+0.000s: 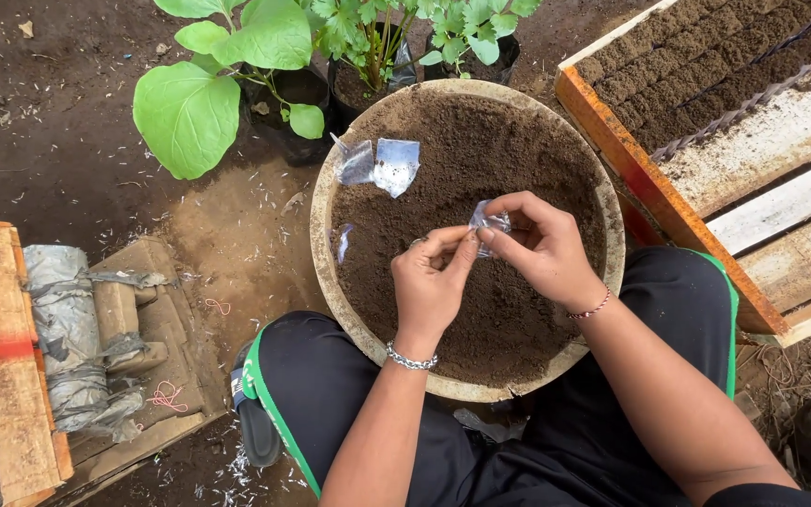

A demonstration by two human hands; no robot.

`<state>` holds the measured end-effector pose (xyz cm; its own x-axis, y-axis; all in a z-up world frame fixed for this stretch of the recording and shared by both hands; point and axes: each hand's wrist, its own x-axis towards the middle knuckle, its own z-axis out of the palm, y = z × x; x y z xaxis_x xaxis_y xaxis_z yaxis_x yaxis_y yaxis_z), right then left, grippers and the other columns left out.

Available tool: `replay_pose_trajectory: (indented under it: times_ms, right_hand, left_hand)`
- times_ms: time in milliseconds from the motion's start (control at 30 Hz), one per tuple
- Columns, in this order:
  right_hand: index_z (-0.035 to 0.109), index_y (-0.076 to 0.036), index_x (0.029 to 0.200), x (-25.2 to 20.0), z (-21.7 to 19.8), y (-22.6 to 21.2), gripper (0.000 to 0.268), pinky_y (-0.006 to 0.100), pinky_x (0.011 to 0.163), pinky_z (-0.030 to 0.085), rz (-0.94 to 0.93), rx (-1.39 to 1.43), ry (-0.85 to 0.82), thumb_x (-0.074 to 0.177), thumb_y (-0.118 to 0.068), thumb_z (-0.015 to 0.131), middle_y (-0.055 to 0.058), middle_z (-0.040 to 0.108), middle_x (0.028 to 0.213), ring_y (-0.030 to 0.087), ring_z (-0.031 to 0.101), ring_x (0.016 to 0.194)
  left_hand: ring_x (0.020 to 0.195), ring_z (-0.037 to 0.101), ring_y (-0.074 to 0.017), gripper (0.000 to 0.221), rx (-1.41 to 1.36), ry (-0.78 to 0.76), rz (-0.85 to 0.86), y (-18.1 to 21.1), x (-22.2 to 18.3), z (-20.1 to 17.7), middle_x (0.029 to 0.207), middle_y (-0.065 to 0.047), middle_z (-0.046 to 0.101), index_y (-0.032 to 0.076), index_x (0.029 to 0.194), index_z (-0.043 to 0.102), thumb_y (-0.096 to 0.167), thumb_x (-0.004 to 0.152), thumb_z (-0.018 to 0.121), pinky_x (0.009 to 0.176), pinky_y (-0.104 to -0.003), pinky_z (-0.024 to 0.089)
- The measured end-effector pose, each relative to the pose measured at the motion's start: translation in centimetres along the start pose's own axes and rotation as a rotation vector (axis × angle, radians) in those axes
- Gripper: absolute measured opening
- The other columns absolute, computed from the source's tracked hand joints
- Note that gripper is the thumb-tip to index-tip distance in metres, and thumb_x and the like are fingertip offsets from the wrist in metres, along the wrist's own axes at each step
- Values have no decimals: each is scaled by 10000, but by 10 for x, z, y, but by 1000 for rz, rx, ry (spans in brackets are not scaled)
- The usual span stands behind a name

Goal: A person is preparing seedlings by filling small plastic bags with soil, arranging them in a wooden tray, and handling seed packets.

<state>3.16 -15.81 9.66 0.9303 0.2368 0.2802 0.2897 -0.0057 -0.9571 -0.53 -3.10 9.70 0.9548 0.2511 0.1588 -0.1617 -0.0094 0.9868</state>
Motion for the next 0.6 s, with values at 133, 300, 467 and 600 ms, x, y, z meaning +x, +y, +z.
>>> replay_pose_trajectory:
  times_ms: [133,300,467,600]
  right_hand:
    - [616,31,745,2,-6,5,25,256,442,502,-21,-104,-7,746,9,604,146,593,670,162,582,521]
    - [608,30,755,2,-15,10,40,232,470,476,-12,-64,77,757,12,573,151,610,710,128,554,536]
    - [605,41,816,-2,-11,17,76,223,557,477,76,74,97,767,-8,573,145,610,781,110,553,646]
    - [596,69,845,-2,-11,24,130,206,522,489,79,149,149,717,67,620,141,603,757,104,568,592]
  left_hand:
    - [675,633,-141,91,60,-114,-4,-2,-2,1,728,-138,659,9,851,650,40,791,588,529,-230,521]
    - [632,633,-152,121,15,-111,-101,-9,1,-2,734,-174,648,-26,868,626,51,808,556,534,-221,533]
    - [667,613,-152,201,-195,-101,-195,-17,2,-1,769,-190,616,-40,901,507,42,756,619,598,-220,541]
    - [664,620,-148,118,-303,-140,-140,-15,3,-3,784,-187,622,-11,893,511,31,802,573,590,-228,558]
